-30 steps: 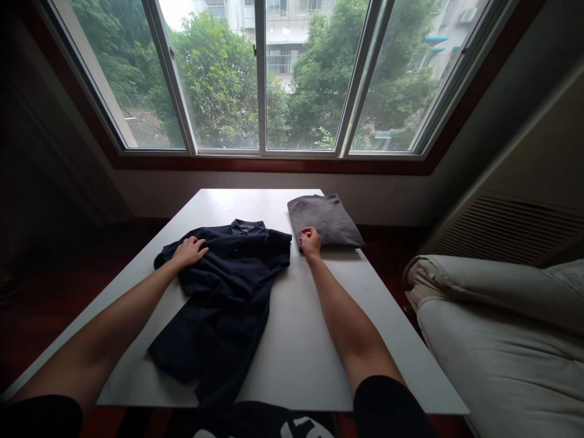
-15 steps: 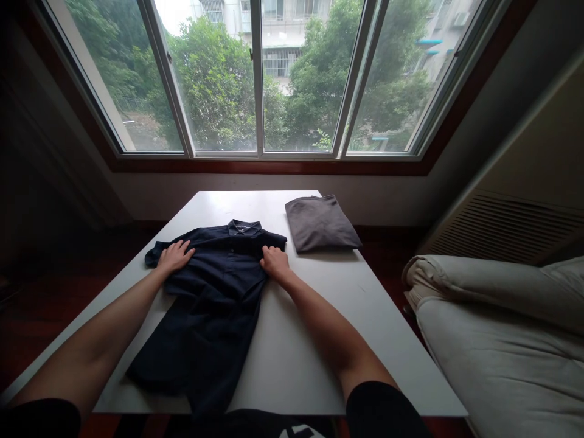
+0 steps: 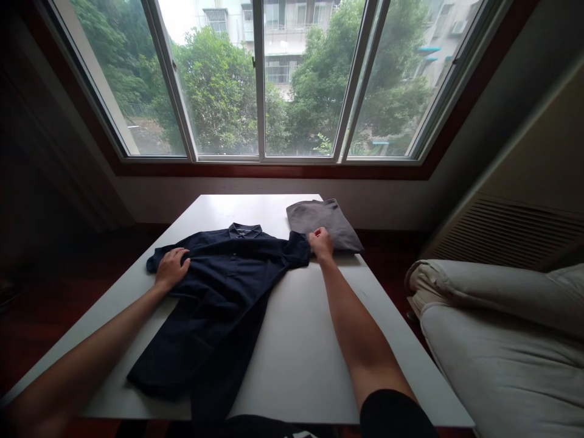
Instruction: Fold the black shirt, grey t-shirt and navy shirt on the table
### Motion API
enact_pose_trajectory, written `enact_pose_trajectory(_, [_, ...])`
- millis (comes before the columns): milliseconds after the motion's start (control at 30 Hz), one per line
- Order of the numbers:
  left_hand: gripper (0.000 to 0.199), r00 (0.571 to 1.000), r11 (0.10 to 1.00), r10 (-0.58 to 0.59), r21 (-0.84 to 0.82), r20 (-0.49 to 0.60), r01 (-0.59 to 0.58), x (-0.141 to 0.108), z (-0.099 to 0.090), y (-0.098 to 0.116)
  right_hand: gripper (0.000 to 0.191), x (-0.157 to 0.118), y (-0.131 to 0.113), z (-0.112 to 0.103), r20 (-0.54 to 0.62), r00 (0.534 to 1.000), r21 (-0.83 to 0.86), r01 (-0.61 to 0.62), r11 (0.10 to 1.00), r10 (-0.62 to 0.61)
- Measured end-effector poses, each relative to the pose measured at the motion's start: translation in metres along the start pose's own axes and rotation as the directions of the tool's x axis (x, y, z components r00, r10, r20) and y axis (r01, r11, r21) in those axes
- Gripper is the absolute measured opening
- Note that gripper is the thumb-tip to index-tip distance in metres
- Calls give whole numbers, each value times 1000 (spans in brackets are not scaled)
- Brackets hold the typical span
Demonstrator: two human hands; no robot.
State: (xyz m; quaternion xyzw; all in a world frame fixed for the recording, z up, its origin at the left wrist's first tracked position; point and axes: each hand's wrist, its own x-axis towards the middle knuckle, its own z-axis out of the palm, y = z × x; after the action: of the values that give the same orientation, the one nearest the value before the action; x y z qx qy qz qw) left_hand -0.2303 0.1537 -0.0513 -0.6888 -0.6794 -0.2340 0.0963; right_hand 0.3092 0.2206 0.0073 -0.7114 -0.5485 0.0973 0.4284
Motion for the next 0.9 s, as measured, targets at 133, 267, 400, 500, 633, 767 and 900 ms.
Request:
enact_pose_trajectory(133, [31, 909, 903, 404, -207, 104, -377, -41, -26, 61, 16, -1, -13, 12, -59, 988, -12, 141, 990, -142])
enact_pose_trajectory(267, [38, 665, 705, 707, -319, 242, -634, -92, -53, 126, 27, -21, -33, 42, 110, 896, 8, 432, 902, -430])
enact_pose_trajectory(400, [42, 635, 725, 688, -333, 351, -602, -141, -71, 159, 37, -49, -47, 68, 368, 752, -64, 608, 792, -547])
enact_pose_trajectory(500, [41, 639, 780, 626, -382, 448, -496, -167, -88, 170, 35, -62, -56, 75, 556, 717, -216, 613, 760, -420])
enact_pose_trajectory(633, [26, 551, 737, 650, -611, 524, -289, -163, -113, 172, 44, -67, -67, 72, 594, 777, -406, 512, 756, -208])
enact_pose_trajectory(767, [28, 754, 806, 485, -560, 444, -188, -103, -102, 149, 40, -75, -74, 73, 648, 709, -324, 587, 742, -278])
enact_pose_trajectory(900, [66, 871, 986, 111, -165, 479, -34, -36, -45, 103, 57, -82, -78, 86, 749, 607, -248, 629, 737, -266])
